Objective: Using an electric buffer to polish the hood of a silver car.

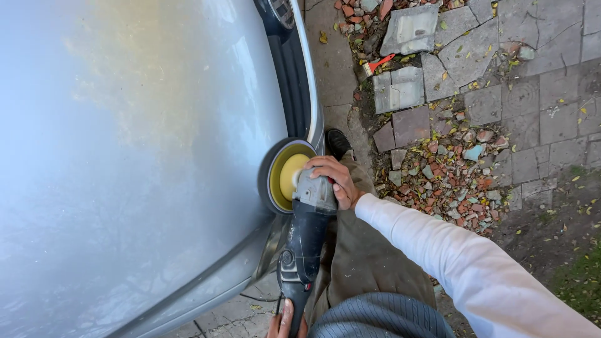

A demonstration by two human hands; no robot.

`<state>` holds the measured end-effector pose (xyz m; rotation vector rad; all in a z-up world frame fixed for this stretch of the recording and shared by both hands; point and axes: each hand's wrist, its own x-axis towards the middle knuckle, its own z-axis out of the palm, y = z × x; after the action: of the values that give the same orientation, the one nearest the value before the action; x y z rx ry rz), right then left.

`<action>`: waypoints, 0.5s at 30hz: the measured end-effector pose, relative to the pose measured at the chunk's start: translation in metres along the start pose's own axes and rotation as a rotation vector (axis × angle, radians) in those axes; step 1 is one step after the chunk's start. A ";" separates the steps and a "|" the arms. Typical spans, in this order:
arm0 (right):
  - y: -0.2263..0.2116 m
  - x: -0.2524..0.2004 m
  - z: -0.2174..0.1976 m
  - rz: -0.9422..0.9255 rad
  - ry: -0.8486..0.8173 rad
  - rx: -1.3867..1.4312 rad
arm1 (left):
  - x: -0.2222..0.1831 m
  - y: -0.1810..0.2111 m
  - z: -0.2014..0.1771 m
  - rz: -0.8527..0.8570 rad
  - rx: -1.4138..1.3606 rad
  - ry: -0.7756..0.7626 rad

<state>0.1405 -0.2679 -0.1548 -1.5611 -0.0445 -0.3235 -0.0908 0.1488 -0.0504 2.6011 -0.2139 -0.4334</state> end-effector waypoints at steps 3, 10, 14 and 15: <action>0.017 0.010 0.005 -0.140 0.099 0.103 | -0.012 -0.012 0.028 -0.004 0.037 0.097; 0.033 0.114 -0.016 -0.035 0.021 0.167 | 0.127 0.129 -0.064 -0.197 0.107 -0.073; 0.046 0.202 -0.048 -0.043 -0.010 0.120 | 0.229 0.182 -0.075 -0.177 0.149 -0.144; 0.052 0.216 -0.047 -0.051 -0.017 0.112 | 0.250 0.200 -0.083 -0.224 0.207 -0.121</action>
<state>0.3508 -0.3533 -0.1568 -1.4531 -0.1145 -0.3426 0.1575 -0.0442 0.0511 2.8163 -0.0061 -0.6814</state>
